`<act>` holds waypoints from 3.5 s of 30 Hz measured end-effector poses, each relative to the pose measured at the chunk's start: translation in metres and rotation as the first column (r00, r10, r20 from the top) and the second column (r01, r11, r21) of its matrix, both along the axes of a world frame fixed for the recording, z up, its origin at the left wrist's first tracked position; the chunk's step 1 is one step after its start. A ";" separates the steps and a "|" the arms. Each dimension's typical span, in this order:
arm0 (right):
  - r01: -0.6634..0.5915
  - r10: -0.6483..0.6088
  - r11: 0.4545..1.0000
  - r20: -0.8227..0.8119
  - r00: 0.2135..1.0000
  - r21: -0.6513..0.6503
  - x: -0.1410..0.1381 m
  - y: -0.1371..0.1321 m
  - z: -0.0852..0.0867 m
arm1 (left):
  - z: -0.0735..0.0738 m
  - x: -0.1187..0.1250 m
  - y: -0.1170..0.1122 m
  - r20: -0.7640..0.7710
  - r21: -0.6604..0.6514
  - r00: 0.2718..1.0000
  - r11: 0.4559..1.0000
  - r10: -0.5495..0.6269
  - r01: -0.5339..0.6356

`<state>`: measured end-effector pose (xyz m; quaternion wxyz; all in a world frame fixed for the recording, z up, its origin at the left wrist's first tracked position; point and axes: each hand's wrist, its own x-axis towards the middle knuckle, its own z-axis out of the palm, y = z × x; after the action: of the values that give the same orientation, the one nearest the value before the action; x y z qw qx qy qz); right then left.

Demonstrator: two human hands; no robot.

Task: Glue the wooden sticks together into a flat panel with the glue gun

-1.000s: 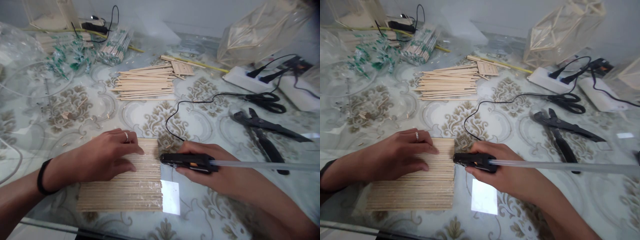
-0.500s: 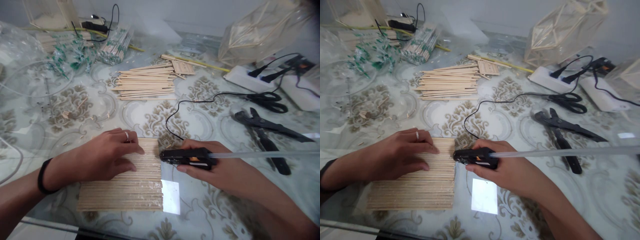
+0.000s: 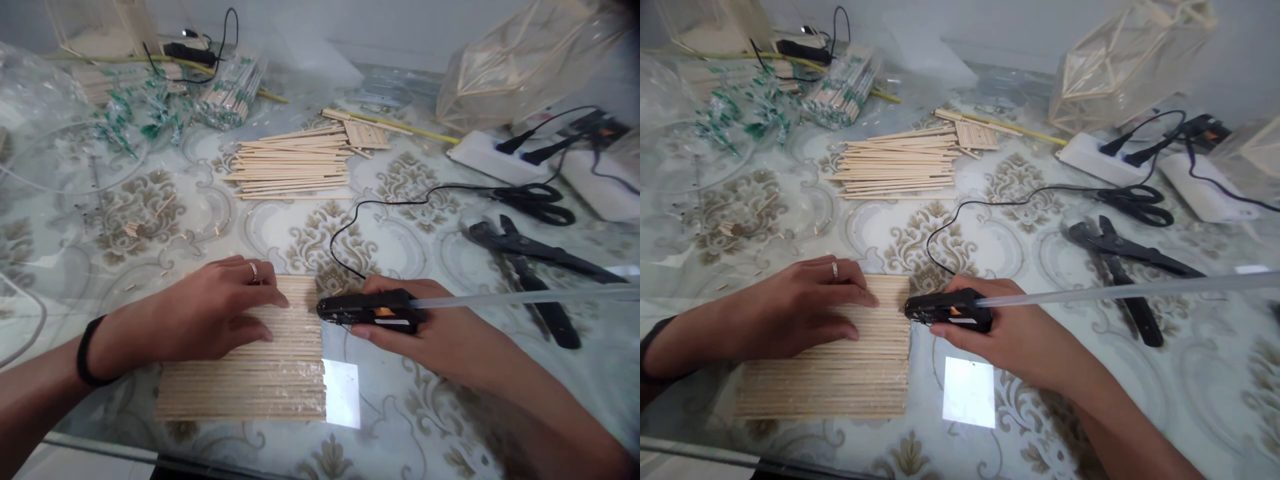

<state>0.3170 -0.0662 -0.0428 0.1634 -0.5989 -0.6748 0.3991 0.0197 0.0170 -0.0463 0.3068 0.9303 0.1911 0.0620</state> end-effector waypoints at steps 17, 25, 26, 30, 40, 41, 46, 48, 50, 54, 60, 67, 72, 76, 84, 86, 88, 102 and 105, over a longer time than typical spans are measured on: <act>-0.041 0.040 0.999 -0.005 0.999 -0.014 0.001 0.002 0.000 | 0.000 0.001 0.000 0.009 0.013 1.000 1.000 0.006 -0.006; 0.007 -0.008 1.000 -0.011 1.000 -0.023 0.002 0.000 -0.001 | 0.000 0.001 0.000 0.004 0.005 1.000 1.000 0.001 -0.001; 0.017 -0.017 0.999 -0.003 1.000 -0.031 0.002 0.000 -0.001 | 0.000 0.001 0.000 0.008 0.006 1.000 1.000 0.000 0.000; 0.027 -0.026 0.997 0.010 1.000 -0.069 0.002 0.001 -0.001 | 0.001 0.001 0.000 0.006 0.003 1.000 1.000 0.001 -0.001; -0.013 0.013 1.000 -0.005 1.000 -0.019 0.002 -0.001 0.000 | 0.005 0.001 -0.003 0.003 0.079 1.000 0.997 -0.006 0.006; -0.021 0.021 1.000 -0.008 1.000 -0.008 0.002 -0.001 0.000 | 0.006 0.001 -0.004 0.007 0.117 1.000 0.993 0.006 -0.006; -0.030 0.030 1.000 -0.027 0.999 -0.005 0.000 0.000 0.000 | 0.006 0.002 -0.009 -0.133 0.291 0.980 0.951 0.147 -0.103; -0.011 0.011 1.000 -0.038 0.999 -0.019 -0.001 0.000 0.000 | 0.004 0.004 -0.011 -0.193 0.272 0.960 0.951 0.202 -0.146; 0.000 -0.002 1.000 -0.044 0.999 -0.027 -0.001 0.000 0.001 | 0.003 0.005 -0.012 -0.228 0.222 0.942 0.955 0.248 -0.198; 0.011 -0.013 1.000 -0.080 0.997 -0.027 0.000 -0.001 0.002 | 0.005 0.009 -0.013 -0.266 0.131 0.922 0.958 0.281 -0.255; 0.049 -0.053 0.998 -0.184 0.982 -0.029 0.002 -0.008 -0.002 | 0.022 0.012 -0.013 -0.367 0.010 0.877 0.944 0.310 -0.330; 0.081 -0.082 0.997 -0.113 0.990 -0.010 0.001 -0.016 -0.012 | 0.023 0.012 -0.014 -0.341 -0.055 0.870 0.916 0.357 -0.398; 0.344 -0.344 0.938 -0.011 0.939 0.048 -0.004 -0.034 -0.022 | 0.018 0.012 -0.013 -0.312 -0.073 0.877 0.911 0.366 -0.406; 0.339 -0.341 0.937 0.009 0.940 0.077 -0.007 -0.037 -0.022 | 0.016 0.013 -0.013 -0.283 -0.058 0.883 0.912 0.375 -0.406; 0.100 -0.103 0.990 0.032 0.994 0.096 -0.009 -0.022 -0.007 | 0.017 0.013 -0.014 -0.280 -0.036 0.885 0.917 0.372 -0.396; 0.092 -0.094 0.992 0.018 0.995 0.086 -0.010 -0.022 -0.008 | 0.017 0.013 -0.013 -0.287 -0.035 0.881 0.916 0.375 -0.401; 0.127 -0.129 0.988 0.013 0.992 0.090 -0.008 -0.026 -0.011 | 0.017 0.013 -0.012 -0.287 -0.030 0.879 0.914 0.380 -0.405; 0.079 -0.082 0.995 0.046 0.996 0.058 -0.009 -0.019 -0.003 | 0.019 0.014 -0.011 -0.302 -0.021 0.874 0.914 0.379 -0.404; 0.049 -0.050 0.998 0.030 0.998 0.026 -0.010 -0.018 -0.001 | 0.018 0.014 -0.011 -0.291 -0.018 0.879 0.916 0.379 -0.401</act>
<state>0.3072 -0.0843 -0.0440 0.1703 -0.6195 -0.6672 0.3769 0.0334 0.0061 -0.0280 0.2934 0.8594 0.4183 -0.0179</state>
